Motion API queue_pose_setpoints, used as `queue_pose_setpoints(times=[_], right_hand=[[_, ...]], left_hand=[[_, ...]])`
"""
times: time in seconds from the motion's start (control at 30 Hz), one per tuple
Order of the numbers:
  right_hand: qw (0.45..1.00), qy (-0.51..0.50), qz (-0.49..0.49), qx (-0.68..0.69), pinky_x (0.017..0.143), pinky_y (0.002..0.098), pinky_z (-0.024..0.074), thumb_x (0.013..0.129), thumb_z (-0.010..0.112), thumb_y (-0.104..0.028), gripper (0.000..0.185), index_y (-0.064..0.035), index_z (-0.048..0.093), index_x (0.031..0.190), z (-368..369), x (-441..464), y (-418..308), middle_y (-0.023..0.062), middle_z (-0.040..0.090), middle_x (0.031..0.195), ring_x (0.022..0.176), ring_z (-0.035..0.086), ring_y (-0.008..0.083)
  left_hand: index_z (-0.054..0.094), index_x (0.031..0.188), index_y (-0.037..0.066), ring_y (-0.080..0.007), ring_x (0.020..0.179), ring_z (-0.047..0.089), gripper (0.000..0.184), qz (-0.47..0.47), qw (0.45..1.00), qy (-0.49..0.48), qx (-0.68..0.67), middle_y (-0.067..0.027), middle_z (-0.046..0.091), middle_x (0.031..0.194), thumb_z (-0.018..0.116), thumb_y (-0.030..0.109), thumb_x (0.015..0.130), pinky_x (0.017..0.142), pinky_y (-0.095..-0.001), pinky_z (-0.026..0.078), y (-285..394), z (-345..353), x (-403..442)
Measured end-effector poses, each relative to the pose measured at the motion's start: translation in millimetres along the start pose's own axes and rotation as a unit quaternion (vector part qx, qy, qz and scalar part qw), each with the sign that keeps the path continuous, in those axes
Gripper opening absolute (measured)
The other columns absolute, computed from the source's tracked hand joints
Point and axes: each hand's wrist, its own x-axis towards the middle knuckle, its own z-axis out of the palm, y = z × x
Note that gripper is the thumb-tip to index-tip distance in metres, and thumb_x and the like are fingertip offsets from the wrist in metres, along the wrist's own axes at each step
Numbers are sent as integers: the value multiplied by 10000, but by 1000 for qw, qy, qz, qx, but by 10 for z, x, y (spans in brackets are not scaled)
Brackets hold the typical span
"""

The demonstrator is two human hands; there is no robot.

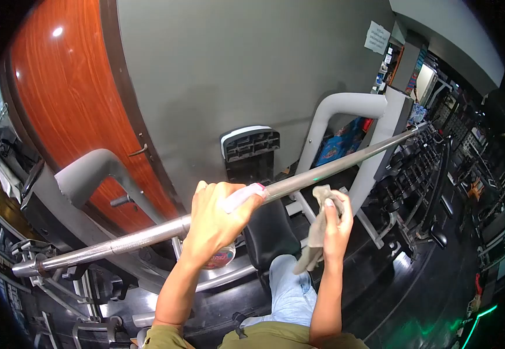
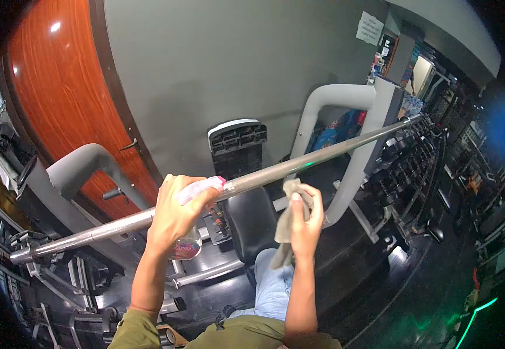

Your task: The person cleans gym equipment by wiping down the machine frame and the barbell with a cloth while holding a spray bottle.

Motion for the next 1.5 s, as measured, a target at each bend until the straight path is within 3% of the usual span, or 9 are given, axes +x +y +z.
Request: queue_pose_setpoints(times=[0.13, 0.23, 0.47, 0.77, 1.0, 1.17, 1.37, 1.43, 1.5], right_hand=[[976, -56, -149, -147, 896, 344, 523, 935, 659, -103, 186, -47, 701, 1107, 390, 217, -298, 103, 665, 1089, 1031, 662, 230], [931, -146, -201, -266, 797, 392, 557, 848, 703, -75, 223, -80, 710, 1071, 703, 212, -427, 76, 663, 1090, 921, 692, 306], [859, -361, -265, -248, 761, 401, 577, 822, 699, -119, 260, -153, 725, 1079, 655, 470, -610, 32, 671, 1052, 861, 697, 287], [870, -262, -186, -374, 735, 370, 553, 856, 682, -178, 166, -108, 777, 974, 244, 940, -515, 68, 710, 930, 810, 702, 271], [909, -255, -274, -183, 800, 364, 582, 705, 730, 6, 378, -142, 781, 1049, 615, 66, -349, 82, 703, 1063, 915, 711, 262], [894, -47, -371, -247, 810, 364, 574, 645, 746, 52, 462, -185, 791, 1040, 279, 200, 266, 70, 672, 1103, 961, 686, 260], [942, 170, -223, -182, 900, 391, 477, 799, 725, 21, 325, -59, 727, 1114, 554, 138, 433, 126, 561, 1062, 1007, 582, 279], [958, 169, -192, -133, 909, 428, 443, 855, 729, -117, 250, -15, 707, 1082, 763, -72, 486, 122, 508, 1027, 1014, 532, 293], [957, 129, -217, -140, 869, 396, 452, 737, 742, -6, 326, -32, 726, 1062, 939, -347, 412, 114, 508, 995, 969, 540, 276]], left_hand=[[682, 697, 17, -306, 596, 591, 434, -137, 960, -95, -223, -145, 608, 592, 590, 403, 872, 618, -382, 425, -84, -120, 75], [667, 789, -5, -153, 701, 575, 402, -151, 932, -146, -295, -92, 652, 729, 565, 370, 891, 662, -301, 416, -190, -155, 54], [651, 913, -64, -235, 640, 610, 367, 9, 931, -4, -364, -124, 659, 734, 512, 276, 914, 640, -343, 466, -436, -2, -36], [663, 934, -64, -256, 669, 599, 412, -15, 917, -31, -398, -120, 659, 740, 512, 319, 915, 670, -344, 460, -481, 31, -42], [663, 840, -17, -250, 653, 580, 418, -54, 912, -58, -402, -125, 649, 740, 536, 378, 895, 644, -353, 434, -360, -58, -58], [661, 792, -23, -252, 692, 589, 421, -30, 939, -74, -336, -131, 653, 756, 552, 376, 871, 672, -353, 432, -381, -110, -53], [663, 763, -19, -271, 711, 587, 405, -13, 945, -62, -319, -135, 654, 749, 568, 364, 855, 676, -366, 427, -343, -89, -39], [657, 769, -15, -304, 710, 603, 378, -7, 946, -68, -316, -142, 662, 755, 575, 343, 860, 668, -383, 442, -365, -98, -33], [659, 765, -15, -311, 711, 600, 364, -9, 940, -75, -332, -139, 663, 752, 583, 329, 857, 673, -389, 444, -392, -86, -30]])
